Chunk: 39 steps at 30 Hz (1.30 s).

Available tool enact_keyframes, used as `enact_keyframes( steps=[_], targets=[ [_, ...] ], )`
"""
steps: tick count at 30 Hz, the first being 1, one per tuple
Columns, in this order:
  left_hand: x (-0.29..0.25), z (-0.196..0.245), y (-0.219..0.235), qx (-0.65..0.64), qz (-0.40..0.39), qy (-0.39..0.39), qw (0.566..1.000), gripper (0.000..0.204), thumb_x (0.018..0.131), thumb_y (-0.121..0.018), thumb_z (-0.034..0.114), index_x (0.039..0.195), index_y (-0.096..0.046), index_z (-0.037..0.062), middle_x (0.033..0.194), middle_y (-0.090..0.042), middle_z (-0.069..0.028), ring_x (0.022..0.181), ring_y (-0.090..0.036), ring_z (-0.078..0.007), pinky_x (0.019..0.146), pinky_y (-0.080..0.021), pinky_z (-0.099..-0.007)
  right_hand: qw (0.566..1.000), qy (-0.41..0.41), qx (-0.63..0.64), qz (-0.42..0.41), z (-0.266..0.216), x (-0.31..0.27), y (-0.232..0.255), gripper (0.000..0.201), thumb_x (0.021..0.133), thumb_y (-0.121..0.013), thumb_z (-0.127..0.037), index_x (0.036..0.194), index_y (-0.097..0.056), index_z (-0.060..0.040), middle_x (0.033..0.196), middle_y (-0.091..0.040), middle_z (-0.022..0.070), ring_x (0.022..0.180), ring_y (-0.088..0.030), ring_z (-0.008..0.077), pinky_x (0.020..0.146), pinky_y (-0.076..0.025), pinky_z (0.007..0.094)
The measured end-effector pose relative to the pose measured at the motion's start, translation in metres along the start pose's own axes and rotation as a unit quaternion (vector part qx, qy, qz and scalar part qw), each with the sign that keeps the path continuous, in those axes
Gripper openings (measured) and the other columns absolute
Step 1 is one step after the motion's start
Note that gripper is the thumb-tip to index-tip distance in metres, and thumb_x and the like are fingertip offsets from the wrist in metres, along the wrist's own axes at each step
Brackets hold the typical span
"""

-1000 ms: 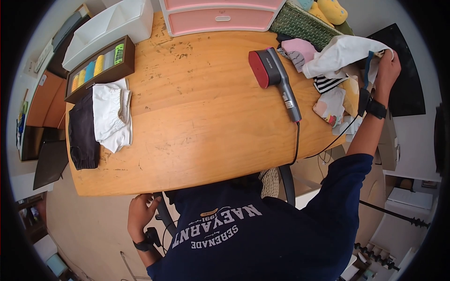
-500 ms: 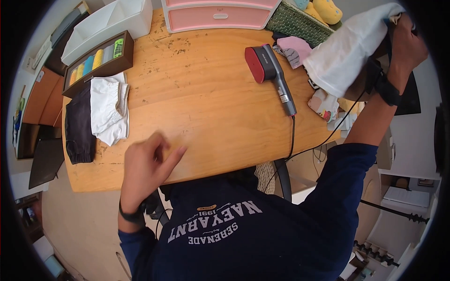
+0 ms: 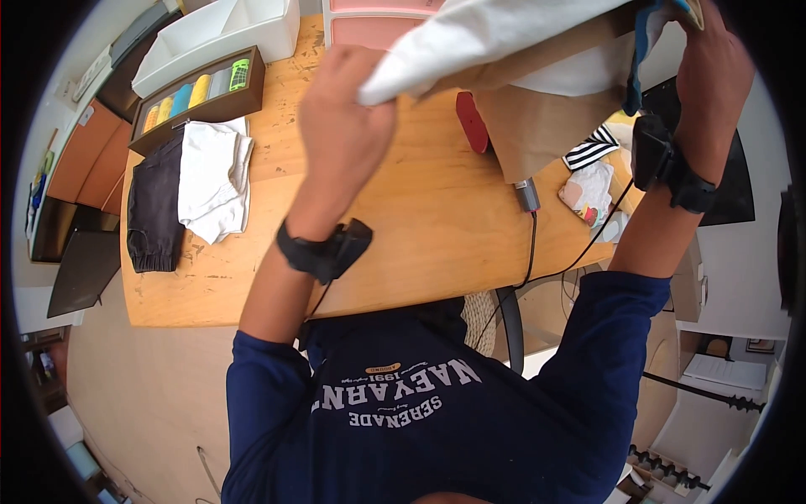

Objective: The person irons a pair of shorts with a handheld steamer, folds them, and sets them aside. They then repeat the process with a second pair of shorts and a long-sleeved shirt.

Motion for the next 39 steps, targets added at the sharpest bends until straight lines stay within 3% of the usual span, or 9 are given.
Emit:
enact_keyframes(
  steps=[7,21,25,28,30,32,35,36,39],
  targets=[
    [0.010,-0.010,0.100,-0.130,0.085,0.106,0.982,0.023,0.093,-0.056,-0.004,0.111,-0.070,-0.0021,0.094,-0.072,-0.0026,0.086,-0.060,-0.0073,0.081,-0.047,-0.0231,0.992,-0.107,0.008,-0.067,0.025,-0.024,-0.016,0.017,0.102,-0.058,-0.012,0.107,-0.069,0.0003,0.095,-0.069,0.0036,0.084,-0.065,0.0100,0.076,-0.051,0.0223],
    [-0.017,0.010,0.186,-0.350,0.348,0.216,0.842,0.052,0.100,-0.039,0.025,0.134,-0.055,-0.0108,0.136,-0.060,-0.0248,0.128,-0.057,-0.0366,0.113,-0.042,-0.0486,0.935,-0.200,0.051,-0.287,0.027,-0.071,-0.024,0.035,0.101,-0.056,-0.024,0.121,-0.068,0.0022,0.112,-0.072,0.0090,0.106,-0.067,0.0178,0.095,-0.050,0.0285],
    [-0.014,0.016,0.200,-0.399,0.326,0.217,0.829,0.053,0.101,-0.039,0.028,0.137,-0.053,-0.0093,0.141,-0.057,-0.0267,0.132,-0.055,-0.0391,0.115,-0.041,-0.0518,0.908,-0.254,0.176,-0.282,0.034,-0.067,-0.008,0.044,0.101,-0.061,-0.030,0.131,-0.060,0.0021,0.121,-0.067,0.0110,0.113,-0.065,0.0207,0.099,-0.049,0.0316],
    [0.008,0.004,0.169,-0.662,0.051,0.180,0.726,0.046,0.101,-0.043,0.024,0.129,-0.059,-0.0087,0.134,-0.062,-0.0232,0.124,-0.060,-0.0365,0.110,-0.046,-0.0476,0.888,-0.273,0.281,-0.241,0.033,-0.062,-0.055,0.026,0.099,-0.064,-0.015,0.118,-0.065,0.0028,0.110,-0.069,0.0082,0.100,-0.065,0.0144,0.091,-0.052,0.0271],
    [0.005,-0.031,0.165,-0.450,0.272,0.306,0.794,0.042,0.101,-0.047,0.022,0.128,-0.060,-0.0070,0.130,-0.064,-0.0220,0.122,-0.062,-0.0343,0.108,-0.049,-0.0456,0.871,-0.280,0.312,-0.256,0.063,-0.056,-0.081,0.018,0.099,-0.066,-0.010,0.112,-0.067,0.0029,0.106,-0.069,0.0054,0.098,-0.063,0.0103,0.089,-0.051,0.0239],
    [-0.008,-0.075,0.144,-0.411,0.261,0.362,0.795,0.038,0.100,-0.054,0.020,0.125,-0.062,-0.0065,0.122,-0.068,-0.0174,0.107,-0.067,-0.0264,0.095,-0.054,-0.0386,0.914,-0.245,0.142,-0.290,0.102,-0.058,-0.107,0.024,0.096,-0.069,-0.014,0.113,-0.069,0.0028,0.098,-0.071,0.0034,0.089,-0.064,0.0090,0.077,-0.050,0.0221],
    [-0.040,-0.135,0.127,-0.143,0.077,0.358,0.920,0.033,0.096,-0.066,0.026,0.114,-0.066,-0.0028,0.106,-0.069,-0.0073,0.086,-0.065,-0.0187,0.075,-0.051,-0.0323,0.941,-0.085,-0.121,-0.304,0.142,-0.086,-0.141,0.034,0.098,-0.067,-0.029,0.097,-0.071,0.0045,0.072,-0.067,0.0053,0.065,-0.061,0.0117,0.059,-0.048,0.0257],
    [-0.052,-0.122,0.122,0.022,-0.019,0.335,0.942,0.034,0.095,-0.069,0.029,0.110,-0.067,-0.0018,0.099,-0.069,-0.0063,0.080,-0.064,-0.0187,0.071,-0.049,-0.0320,0.873,-0.121,-0.156,-0.446,0.135,-0.103,-0.154,0.060,0.095,-0.068,-0.042,0.134,-0.059,0.0025,0.118,-0.068,0.0148,0.111,-0.065,0.0257,0.098,-0.050,0.0345],
    [-0.096,-0.096,0.115,0.281,-0.086,0.272,0.916,0.038,0.090,-0.074,0.034,0.103,-0.065,0.0002,0.087,-0.066,-0.0118,0.080,-0.066,-0.0248,0.070,-0.051,-0.0358,0.921,-0.060,-0.151,-0.354,0.120,-0.141,-0.145,0.064,0.088,-0.073,-0.048,0.130,-0.061,-0.0012,0.104,-0.069,0.0182,0.097,-0.068,0.0318,0.086,-0.053,0.0389]
  ],
)
Point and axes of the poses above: each hand's wrist, its own x-axis towards the middle knuckle, its own y-axis out of the back of the hand, z = x × y, the point moved 9 cm from there along x, towards the middle knuckle
